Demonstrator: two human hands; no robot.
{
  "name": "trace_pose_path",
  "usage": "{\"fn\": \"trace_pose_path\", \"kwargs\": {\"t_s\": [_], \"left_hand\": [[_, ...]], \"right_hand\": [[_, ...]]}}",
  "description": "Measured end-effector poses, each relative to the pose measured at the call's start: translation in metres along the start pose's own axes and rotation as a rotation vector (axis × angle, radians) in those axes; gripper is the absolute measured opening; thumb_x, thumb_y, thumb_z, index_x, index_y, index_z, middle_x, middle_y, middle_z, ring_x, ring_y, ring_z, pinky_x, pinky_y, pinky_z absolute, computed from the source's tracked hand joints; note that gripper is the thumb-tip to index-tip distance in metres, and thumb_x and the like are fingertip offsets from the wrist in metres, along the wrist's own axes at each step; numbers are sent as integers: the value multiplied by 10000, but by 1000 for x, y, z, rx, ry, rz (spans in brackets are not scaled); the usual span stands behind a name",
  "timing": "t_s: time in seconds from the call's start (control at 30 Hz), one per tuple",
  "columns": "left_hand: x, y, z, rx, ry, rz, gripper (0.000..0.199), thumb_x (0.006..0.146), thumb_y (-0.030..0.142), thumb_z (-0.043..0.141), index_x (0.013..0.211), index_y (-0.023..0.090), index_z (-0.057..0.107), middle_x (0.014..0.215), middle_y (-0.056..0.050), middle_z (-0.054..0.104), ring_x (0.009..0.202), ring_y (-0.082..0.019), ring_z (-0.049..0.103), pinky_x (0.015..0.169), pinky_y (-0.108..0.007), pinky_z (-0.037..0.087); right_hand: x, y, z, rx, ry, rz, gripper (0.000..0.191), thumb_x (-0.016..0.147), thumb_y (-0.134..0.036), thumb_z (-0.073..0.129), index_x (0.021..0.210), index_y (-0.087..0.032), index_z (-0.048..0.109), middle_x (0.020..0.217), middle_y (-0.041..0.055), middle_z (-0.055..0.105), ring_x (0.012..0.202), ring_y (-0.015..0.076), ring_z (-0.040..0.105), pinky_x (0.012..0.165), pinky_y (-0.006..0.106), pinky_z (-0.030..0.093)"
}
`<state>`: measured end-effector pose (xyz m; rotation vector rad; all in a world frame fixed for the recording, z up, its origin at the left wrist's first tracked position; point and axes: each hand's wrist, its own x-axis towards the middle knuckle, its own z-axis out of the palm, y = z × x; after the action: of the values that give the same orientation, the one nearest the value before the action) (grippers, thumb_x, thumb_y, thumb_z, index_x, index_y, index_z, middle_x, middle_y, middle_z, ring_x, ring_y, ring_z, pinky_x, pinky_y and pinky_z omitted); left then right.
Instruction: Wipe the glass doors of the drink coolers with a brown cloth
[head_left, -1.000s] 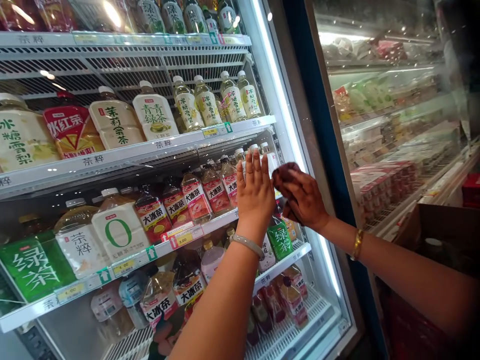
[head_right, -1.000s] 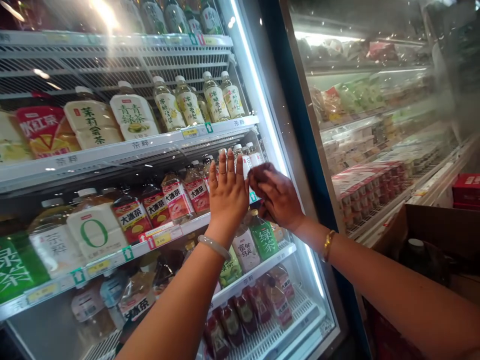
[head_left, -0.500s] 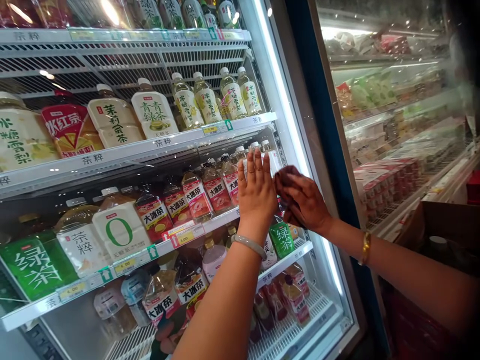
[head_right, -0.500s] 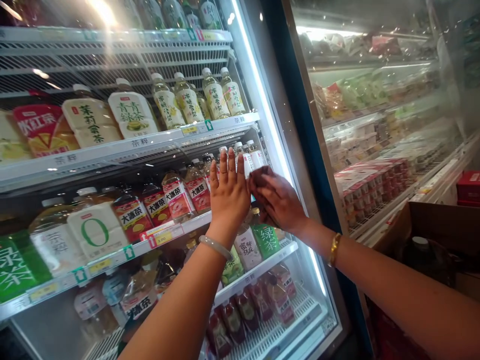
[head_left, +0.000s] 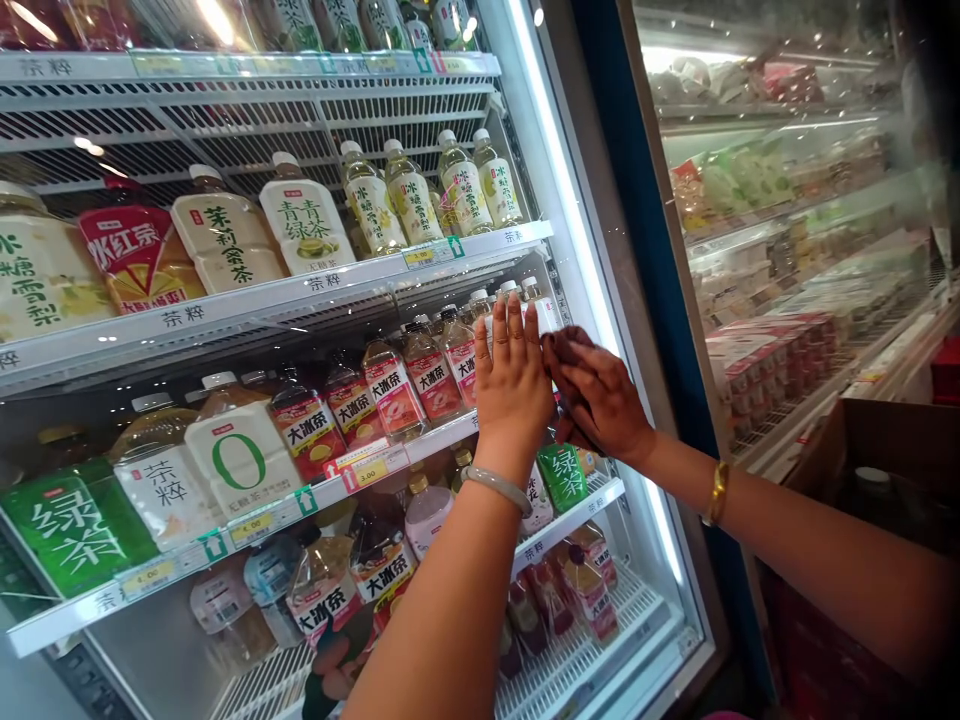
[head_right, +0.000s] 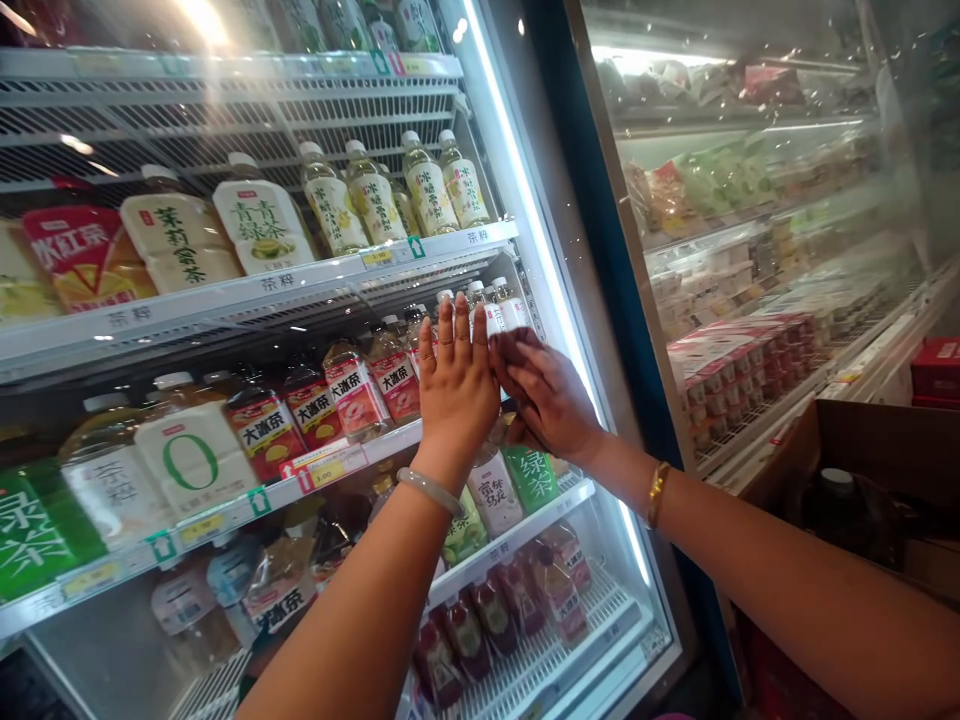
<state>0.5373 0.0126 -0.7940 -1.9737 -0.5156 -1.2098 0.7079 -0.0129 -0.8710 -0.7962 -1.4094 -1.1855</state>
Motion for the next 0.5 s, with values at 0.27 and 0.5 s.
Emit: {"fn": "trace_pose_path", "kwargs": {"t_s": [0.27,0.5], "left_hand": [[-12,0,1,2,8,12,667,1037,125,433,1675,67,247,1755,-170,232,1652,-265,11,1379,-543,52],[-37,-15,-15,84,38,103,746,1041,225,503,1696,109,167,1725,-128,334,1647,-253,190,1369,-528,-15]], "right_hand": [[17,16,12,-87,203,462,416,923,-149,555,1313,-260,644,1499,138,564,1427,326,529,1198,589,446],[6,-70,20,11,131,409,468,916,-117,549,1352,-270,623,1516,126,550,1427,321,515,1201,565,452]]}}
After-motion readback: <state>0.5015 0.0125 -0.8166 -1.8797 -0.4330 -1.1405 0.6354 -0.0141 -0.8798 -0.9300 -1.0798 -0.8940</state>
